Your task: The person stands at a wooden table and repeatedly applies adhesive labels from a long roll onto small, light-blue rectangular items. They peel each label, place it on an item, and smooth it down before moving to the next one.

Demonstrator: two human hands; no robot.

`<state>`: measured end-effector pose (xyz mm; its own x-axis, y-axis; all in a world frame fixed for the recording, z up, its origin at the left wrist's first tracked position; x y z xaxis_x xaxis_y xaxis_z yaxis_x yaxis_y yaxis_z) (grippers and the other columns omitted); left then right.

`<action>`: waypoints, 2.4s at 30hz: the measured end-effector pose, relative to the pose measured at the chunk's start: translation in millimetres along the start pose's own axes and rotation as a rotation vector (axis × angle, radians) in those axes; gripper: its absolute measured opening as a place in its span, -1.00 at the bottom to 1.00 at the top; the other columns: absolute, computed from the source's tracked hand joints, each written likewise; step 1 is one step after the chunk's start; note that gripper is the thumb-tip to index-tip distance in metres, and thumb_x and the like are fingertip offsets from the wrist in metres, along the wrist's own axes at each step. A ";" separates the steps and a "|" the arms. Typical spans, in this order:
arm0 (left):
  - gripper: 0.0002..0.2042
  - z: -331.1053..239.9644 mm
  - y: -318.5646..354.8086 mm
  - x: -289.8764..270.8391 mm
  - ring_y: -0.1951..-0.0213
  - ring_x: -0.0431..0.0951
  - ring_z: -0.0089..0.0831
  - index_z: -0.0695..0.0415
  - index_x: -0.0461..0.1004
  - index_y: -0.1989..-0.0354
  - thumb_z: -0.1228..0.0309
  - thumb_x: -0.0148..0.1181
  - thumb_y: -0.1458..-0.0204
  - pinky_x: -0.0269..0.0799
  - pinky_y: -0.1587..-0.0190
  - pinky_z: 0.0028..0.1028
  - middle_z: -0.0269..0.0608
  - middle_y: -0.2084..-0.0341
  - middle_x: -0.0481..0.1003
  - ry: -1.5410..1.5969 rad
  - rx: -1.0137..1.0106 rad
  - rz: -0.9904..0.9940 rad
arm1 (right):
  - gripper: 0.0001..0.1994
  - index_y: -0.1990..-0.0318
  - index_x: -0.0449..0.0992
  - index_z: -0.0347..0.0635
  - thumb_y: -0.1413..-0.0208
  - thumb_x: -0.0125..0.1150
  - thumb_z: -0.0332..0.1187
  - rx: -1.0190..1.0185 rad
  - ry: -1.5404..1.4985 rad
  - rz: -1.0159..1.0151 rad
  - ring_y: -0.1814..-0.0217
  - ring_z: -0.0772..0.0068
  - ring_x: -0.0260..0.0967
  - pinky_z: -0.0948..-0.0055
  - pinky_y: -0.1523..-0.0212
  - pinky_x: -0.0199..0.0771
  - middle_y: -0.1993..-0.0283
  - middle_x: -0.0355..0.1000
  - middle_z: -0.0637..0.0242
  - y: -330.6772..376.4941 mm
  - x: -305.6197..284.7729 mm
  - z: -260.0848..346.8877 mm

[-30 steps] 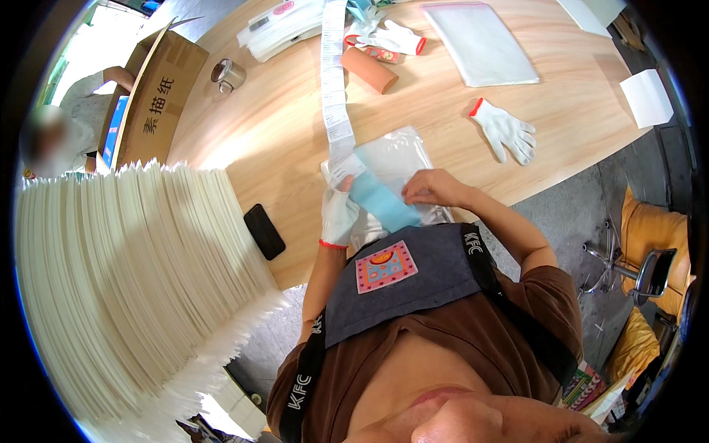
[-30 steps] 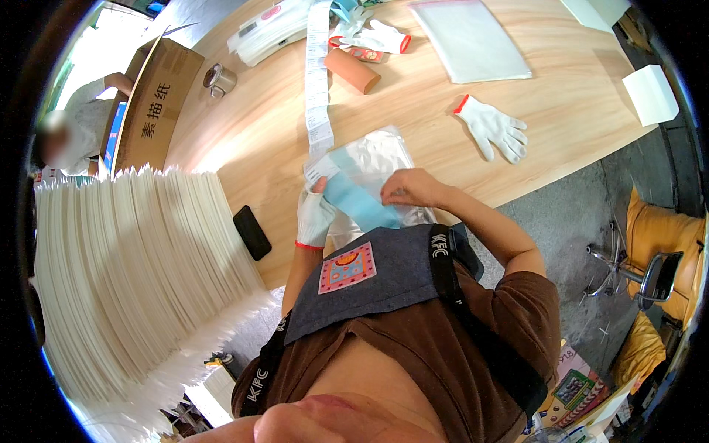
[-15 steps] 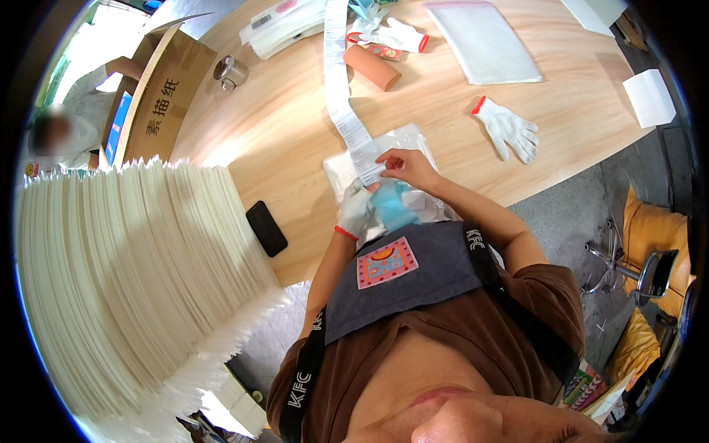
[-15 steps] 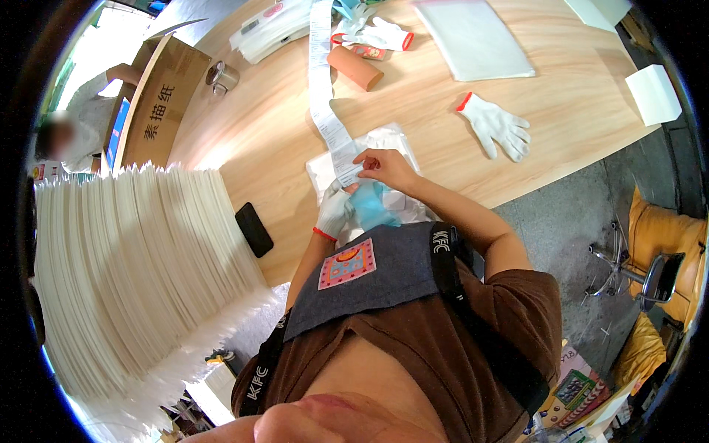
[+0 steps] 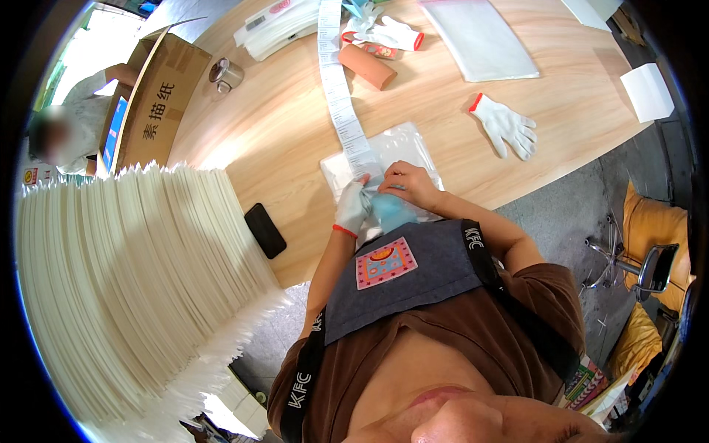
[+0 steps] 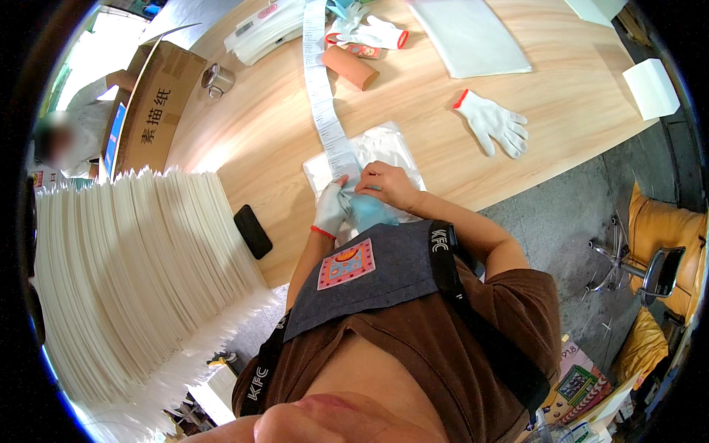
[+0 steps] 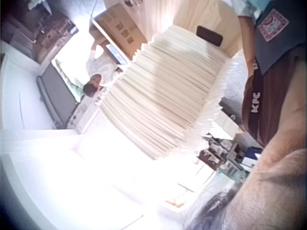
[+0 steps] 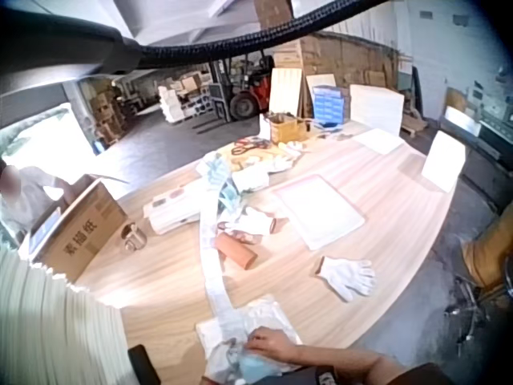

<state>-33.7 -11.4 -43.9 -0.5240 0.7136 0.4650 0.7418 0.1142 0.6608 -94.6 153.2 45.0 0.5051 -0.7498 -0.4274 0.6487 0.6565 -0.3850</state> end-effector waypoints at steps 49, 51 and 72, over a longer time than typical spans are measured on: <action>-0.73 -10.1 27.9 21.1 0.25 0.51 -0.20 0.31 0.27 0.06 0.47 -0.05 -0.08 0.50 0.24 -0.25 0.00 0.26 0.45 0.152 0.077 0.095 | -0.90 0.43 0.51 -0.31 0.07 0.22 -0.45 0.636 -0.317 -0.123 0.40 0.67 0.38 0.68 0.37 0.35 0.43 0.48 0.33 -36.1 -64.7 -85.6; -0.73 -12.1 31.2 18.4 0.23 0.51 -0.21 0.32 0.27 0.06 0.46 -0.06 -0.09 0.49 0.21 -0.24 0.01 0.26 0.45 0.228 0.063 0.141 | -0.92 0.44 0.52 -0.29 0.07 0.21 -0.45 0.588 -0.361 -0.113 0.36 0.64 0.39 0.64 0.33 0.36 0.40 0.49 0.32 -34.0 -67.9 -71.2; -0.73 -16.8 35.8 28.8 0.28 0.48 -0.48 0.24 0.35 0.09 0.57 0.07 0.01 0.40 0.30 -0.55 -0.22 0.25 0.47 -0.146 0.247 0.160 | -0.80 0.30 0.52 -0.19 0.14 0.27 -0.39 0.286 -0.145 -0.027 0.45 0.42 0.37 0.45 0.33 0.39 0.50 0.43 0.29 -31.0 -8.4 -9.9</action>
<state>-29.3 1.6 3.0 -0.3401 0.8258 0.4499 0.8984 0.1440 0.4149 -124.6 139.9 52.4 0.5478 -0.7841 -0.2916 0.7863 0.6016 -0.1407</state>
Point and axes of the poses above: each hand's wrist, its own y-axis away from the middle knuckle, its own x-axis out of the palm, z = x × y, the point moved 3 cm from there along -y, towards the middle knuckle
